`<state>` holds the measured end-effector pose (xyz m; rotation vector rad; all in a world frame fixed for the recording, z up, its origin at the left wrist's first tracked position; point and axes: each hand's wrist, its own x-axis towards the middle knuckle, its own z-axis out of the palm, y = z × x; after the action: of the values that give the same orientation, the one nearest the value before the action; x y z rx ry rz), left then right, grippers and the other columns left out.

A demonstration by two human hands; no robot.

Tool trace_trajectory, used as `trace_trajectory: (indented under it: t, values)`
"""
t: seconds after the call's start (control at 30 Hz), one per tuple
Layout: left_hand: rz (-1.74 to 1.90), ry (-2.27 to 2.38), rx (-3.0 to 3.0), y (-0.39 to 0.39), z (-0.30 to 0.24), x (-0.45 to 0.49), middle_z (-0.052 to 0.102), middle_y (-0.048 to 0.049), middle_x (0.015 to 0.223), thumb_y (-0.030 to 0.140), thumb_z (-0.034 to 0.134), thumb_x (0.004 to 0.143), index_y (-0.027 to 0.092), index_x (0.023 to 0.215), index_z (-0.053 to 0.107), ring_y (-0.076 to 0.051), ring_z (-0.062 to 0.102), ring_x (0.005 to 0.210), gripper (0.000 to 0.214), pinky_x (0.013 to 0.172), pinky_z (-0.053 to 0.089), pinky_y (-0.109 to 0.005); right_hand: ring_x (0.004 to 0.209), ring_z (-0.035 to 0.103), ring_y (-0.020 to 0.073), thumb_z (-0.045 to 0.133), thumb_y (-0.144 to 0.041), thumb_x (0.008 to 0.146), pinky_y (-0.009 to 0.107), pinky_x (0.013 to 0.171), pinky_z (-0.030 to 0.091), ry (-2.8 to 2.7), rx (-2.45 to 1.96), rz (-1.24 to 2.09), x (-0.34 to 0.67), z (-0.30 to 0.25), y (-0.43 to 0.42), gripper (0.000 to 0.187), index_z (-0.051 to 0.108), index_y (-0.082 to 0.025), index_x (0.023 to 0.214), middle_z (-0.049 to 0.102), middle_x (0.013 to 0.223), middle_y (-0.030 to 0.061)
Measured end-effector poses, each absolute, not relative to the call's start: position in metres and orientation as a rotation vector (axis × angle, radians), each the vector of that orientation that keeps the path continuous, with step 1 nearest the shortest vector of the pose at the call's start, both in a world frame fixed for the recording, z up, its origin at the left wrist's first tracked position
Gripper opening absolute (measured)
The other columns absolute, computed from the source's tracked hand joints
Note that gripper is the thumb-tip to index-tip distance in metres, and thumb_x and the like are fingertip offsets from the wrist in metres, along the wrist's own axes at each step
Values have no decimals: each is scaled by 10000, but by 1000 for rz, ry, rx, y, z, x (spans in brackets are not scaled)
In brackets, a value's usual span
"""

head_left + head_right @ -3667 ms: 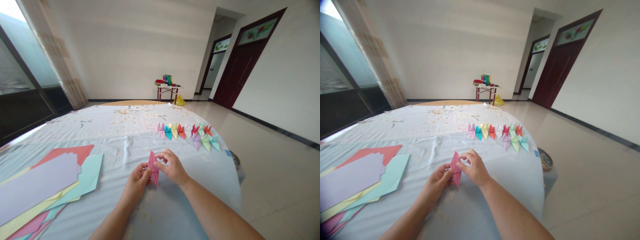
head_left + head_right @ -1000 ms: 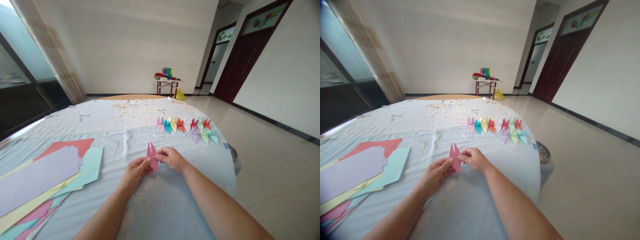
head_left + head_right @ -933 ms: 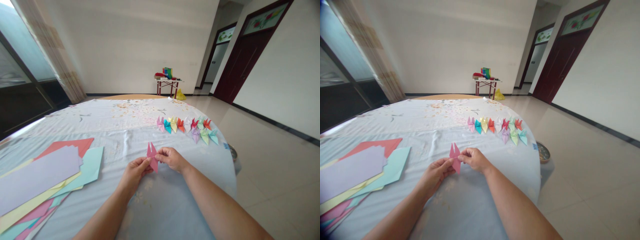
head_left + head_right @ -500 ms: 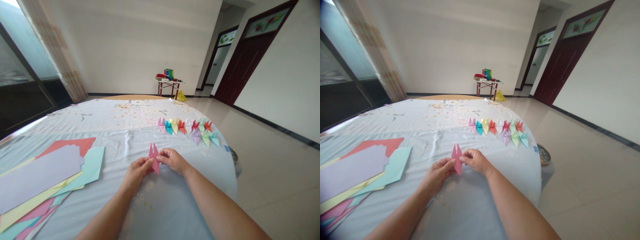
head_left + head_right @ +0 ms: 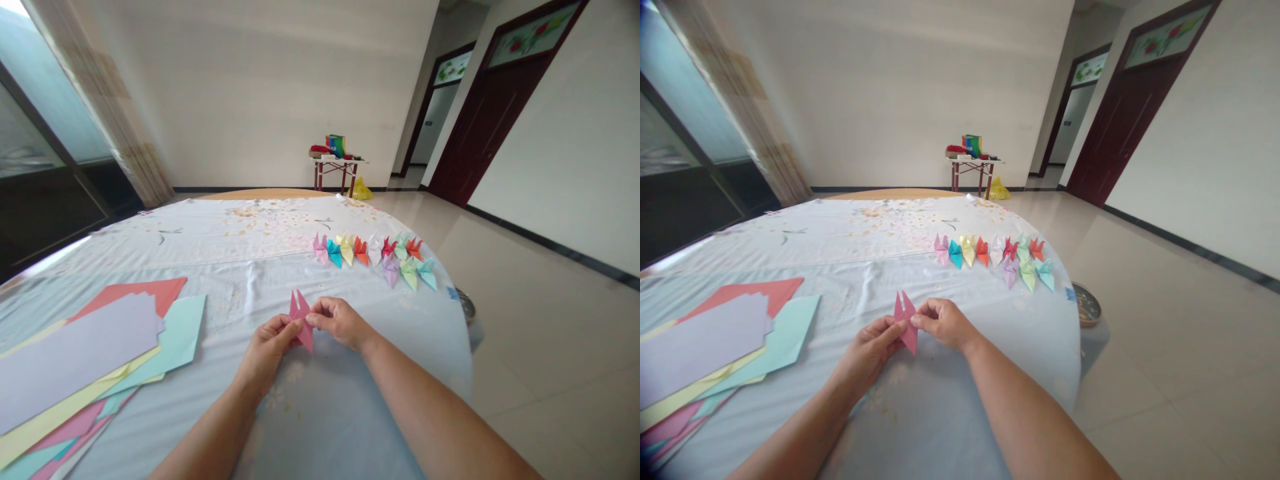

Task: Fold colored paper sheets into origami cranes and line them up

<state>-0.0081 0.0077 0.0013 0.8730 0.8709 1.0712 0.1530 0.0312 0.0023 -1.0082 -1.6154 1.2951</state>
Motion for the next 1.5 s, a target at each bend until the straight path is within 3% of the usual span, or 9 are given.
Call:
trace_trajectory:
  t: [0.17, 0.37, 0.63, 0.97, 1.2, 1.5]
  values:
    - [1048, 891, 867, 8, 5, -8, 650, -8, 656, 322, 715, 644, 131, 749, 648, -97, 564, 590, 228, 605, 454, -213, 519, 374, 59, 622, -369, 711, 189, 499, 306, -1629, -1046, 1264, 151, 6, 28, 246, 533, -142, 678, 454, 569, -53]
    - [1007, 812, 858, 8, 5, -12, 647, -28, 693, 293, 695, 677, 124, 764, 657, -111, 566, 636, 194, 630, 456, -223, 599, 460, 83, 584, -396, 752, 219, 587, 378, -1556, -924, 1303, 152, 10, 27, 250, 574, -146, 753, 533, 660, -21]
    - [757, 701, 825, -1, 12, -10, 590, -12, 613, 283, 625, 752, 123, 740, 630, -68, 502, 501, 160, 469, 395, -157, 571, 448, 73, 581, -371, 762, 217, 578, 381, -1435, -831, 1378, 156, 17, 26, 222, 608, -152, 782, 540, 661, -20]
    - [787, 727, 813, 0, 9, -11, 613, -21, 708, 285, 625, 754, 136, 838, 630, -79, 545, 592, 172, 565, 428, -171, 571, 461, 72, 622, -376, 721, 206, 563, 386, -1440, -847, 1424, 155, 17, 26, 241, 622, -140, 772, 562, 661, -15]
    - [813, 769, 857, -1, 8, -11, 590, 4, 644, 321, 628, 746, 151, 765, 614, -74, 528, 535, 172, 488, 385, -166, 573, 466, 74, 625, -379, 715, 205, 559, 379, -1473, -839, 1448, 153, 14, 26, 242, 628, -145, 775, 567, 662, -15]
    - [812, 740, 842, 0, 5, -11, 587, 3, 627, 318, 643, 733, 154, 770, 611, -82, 523, 535, 171, 506, 380, -180, 550, 447, 65, 674, -354, 683, 202, 540, 360, -1416, -774, 1535, 152, 13, 26, 233, 653, -147, 787, 577, 645, -19]
